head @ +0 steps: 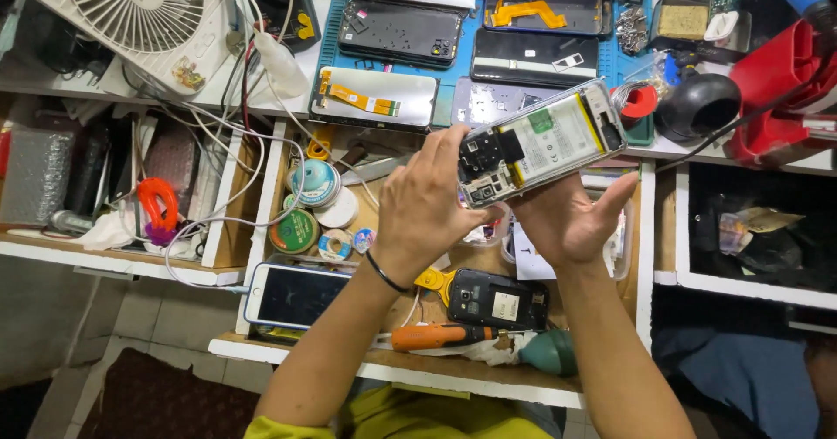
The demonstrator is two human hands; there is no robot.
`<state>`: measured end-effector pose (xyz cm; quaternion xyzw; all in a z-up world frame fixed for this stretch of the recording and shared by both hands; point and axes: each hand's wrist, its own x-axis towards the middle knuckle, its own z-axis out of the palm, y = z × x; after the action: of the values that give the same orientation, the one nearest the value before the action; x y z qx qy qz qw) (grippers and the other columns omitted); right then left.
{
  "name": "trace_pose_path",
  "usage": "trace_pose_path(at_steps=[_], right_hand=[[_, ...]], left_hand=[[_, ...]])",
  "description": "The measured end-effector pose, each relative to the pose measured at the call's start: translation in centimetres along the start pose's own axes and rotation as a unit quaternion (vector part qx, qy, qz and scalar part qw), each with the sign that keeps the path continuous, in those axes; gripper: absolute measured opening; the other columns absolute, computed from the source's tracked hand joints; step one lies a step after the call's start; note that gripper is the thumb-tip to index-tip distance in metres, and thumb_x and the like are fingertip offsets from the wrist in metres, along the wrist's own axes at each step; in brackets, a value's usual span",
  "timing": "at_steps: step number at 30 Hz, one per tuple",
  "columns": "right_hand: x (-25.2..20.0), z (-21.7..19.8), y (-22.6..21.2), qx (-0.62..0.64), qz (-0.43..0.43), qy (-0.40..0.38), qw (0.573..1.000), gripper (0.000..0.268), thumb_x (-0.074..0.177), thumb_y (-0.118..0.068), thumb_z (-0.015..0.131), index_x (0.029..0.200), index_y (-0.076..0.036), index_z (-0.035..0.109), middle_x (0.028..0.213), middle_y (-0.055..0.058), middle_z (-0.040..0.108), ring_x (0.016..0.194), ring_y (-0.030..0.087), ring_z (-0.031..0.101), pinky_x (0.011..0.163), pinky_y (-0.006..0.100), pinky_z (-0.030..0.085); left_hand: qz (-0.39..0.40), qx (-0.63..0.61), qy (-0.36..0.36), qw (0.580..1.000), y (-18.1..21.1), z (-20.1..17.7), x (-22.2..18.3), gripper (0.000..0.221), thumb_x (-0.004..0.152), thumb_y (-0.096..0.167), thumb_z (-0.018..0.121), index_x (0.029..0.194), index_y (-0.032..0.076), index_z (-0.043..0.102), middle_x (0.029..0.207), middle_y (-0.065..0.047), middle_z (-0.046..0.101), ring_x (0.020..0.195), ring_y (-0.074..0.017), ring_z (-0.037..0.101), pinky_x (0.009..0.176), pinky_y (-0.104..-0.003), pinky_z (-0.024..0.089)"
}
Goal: The person is disassembling a mobile phone to test the screen and internal connections, handling the battery and frame.
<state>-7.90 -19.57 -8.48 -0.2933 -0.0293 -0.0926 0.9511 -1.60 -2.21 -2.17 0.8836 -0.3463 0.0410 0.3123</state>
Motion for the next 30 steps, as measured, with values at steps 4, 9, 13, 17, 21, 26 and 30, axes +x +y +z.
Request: trace_pose_path(at_steps=[4, 9, 13, 17, 21, 26, 30], right_hand=[[0.2, 1.1, 0.1, 0.032, -0.099, 0.115, 0.988, 0.114, 0.067, -0.076, 0.054, 0.161, -0.025, 0.015, 0.158, 0.027, 0.035, 0.144, 0.053, 0.040, 0.119, 0.072, 0.032], [0.3, -3.0, 1.4, -0.054, -0.141, 0.187, 0.971, 0.091, 0.079, -0.080, 0.045, 0.147, -0.022, 0.029, 0.126, 0.019, 0.055, 0.117, 0.048, 0.064, 0.110, 0.067, 0.051], [0.5, -0.5, 1.4, -0.095, -0.207, 0.215, 0.950, 0.092, 0.086, -0.076, 0.033, 0.155, -0.016, 0.026, 0.104, 0.016, 0.060, 0.089, 0.034, 0.073, 0.094, 0.049, 0.064], [0.5, -0.5, 1.6, -0.160, -0.220, 0.209, 0.939, 0.095, 0.086, -0.078, 0.028, 0.156, -0.014, 0.025, 0.103, 0.017, 0.061, 0.089, 0.033, 0.074, 0.093, 0.047, 0.065], [0.5, 0.2, 1.8, -0.106, -0.250, 0.209, 0.939, 0.092, 0.085, -0.072, 0.039, 0.155, -0.013, 0.032, 0.096, 0.018, 0.061, 0.080, 0.032, 0.069, 0.081, 0.046, 0.059], [0.3, 0.4, 1.9, 0.009, -0.252, 0.194, 0.948, 0.089, 0.084, -0.065, 0.056, 0.156, -0.015, 0.039, 0.093, 0.017, 0.058, 0.075, 0.031, 0.061, 0.073, 0.045, 0.052], [0.2, 0.3, 1.9, 0.014, -0.260, 0.166, 0.951, 0.084, 0.088, -0.065, 0.052, 0.155, -0.015, 0.041, 0.097, 0.019, 0.058, 0.076, 0.032, 0.059, 0.068, 0.046, 0.050]], left_hand=[[0.009, -0.107, 0.001, 0.994, 1.5, 2.8, -0.2, 0.097, 0.063, 0.039, 0.094, 0.140, 0.002, 0.047, 0.120, -0.019, 0.062, 0.102, -0.0423, 0.070, 0.081, -0.053, 0.058], [-0.006, -0.192, -0.048, 0.980, 1.2, 5.1, -0.5, 0.102, 0.061, 0.043, 0.094, 0.141, 0.002, 0.046, 0.123, -0.018, 0.058, 0.108, -0.0439, 0.067, 0.086, -0.055, 0.058], [-0.011, -0.254, -0.061, 0.965, 0.5, 6.2, -0.7, 0.104, 0.059, 0.042, 0.097, 0.142, 0.003, 0.047, 0.126, -0.016, 0.051, 0.112, -0.0424, 0.064, 0.091, -0.052, 0.057], [-0.016, -0.278, -0.055, 0.959, 0.3, 6.1, -1.2, 0.101, 0.061, 0.038, 0.097, 0.143, 0.004, 0.047, 0.125, -0.014, 0.049, 0.111, -0.0403, 0.063, 0.089, -0.051, 0.058], [0.005, -0.291, -0.038, 0.956, 0.1, 6.6, -1.7, 0.097, 0.066, 0.031, 0.096, 0.143, 0.004, 0.044, 0.127, -0.014, 0.044, 0.118, -0.0330, 0.057, 0.096, -0.043, 0.060], [0.031, -0.258, -0.031, 0.965, -0.1, 6.9, -1.9, 0.096, 0.068, 0.033, 0.095, 0.144, 0.007, 0.041, 0.130, -0.013, 0.042, 0.123, -0.0283, 0.053, 0.100, -0.039, 0.062], [0.041, -0.247, -0.018, 0.968, 0.1, 7.2, -2.2, 0.098, 0.068, 0.031, 0.097, 0.145, 0.008, 0.040, 0.129, -0.012, 0.041, 0.108, -0.0266, 0.058, 0.086, -0.038, 0.065]])
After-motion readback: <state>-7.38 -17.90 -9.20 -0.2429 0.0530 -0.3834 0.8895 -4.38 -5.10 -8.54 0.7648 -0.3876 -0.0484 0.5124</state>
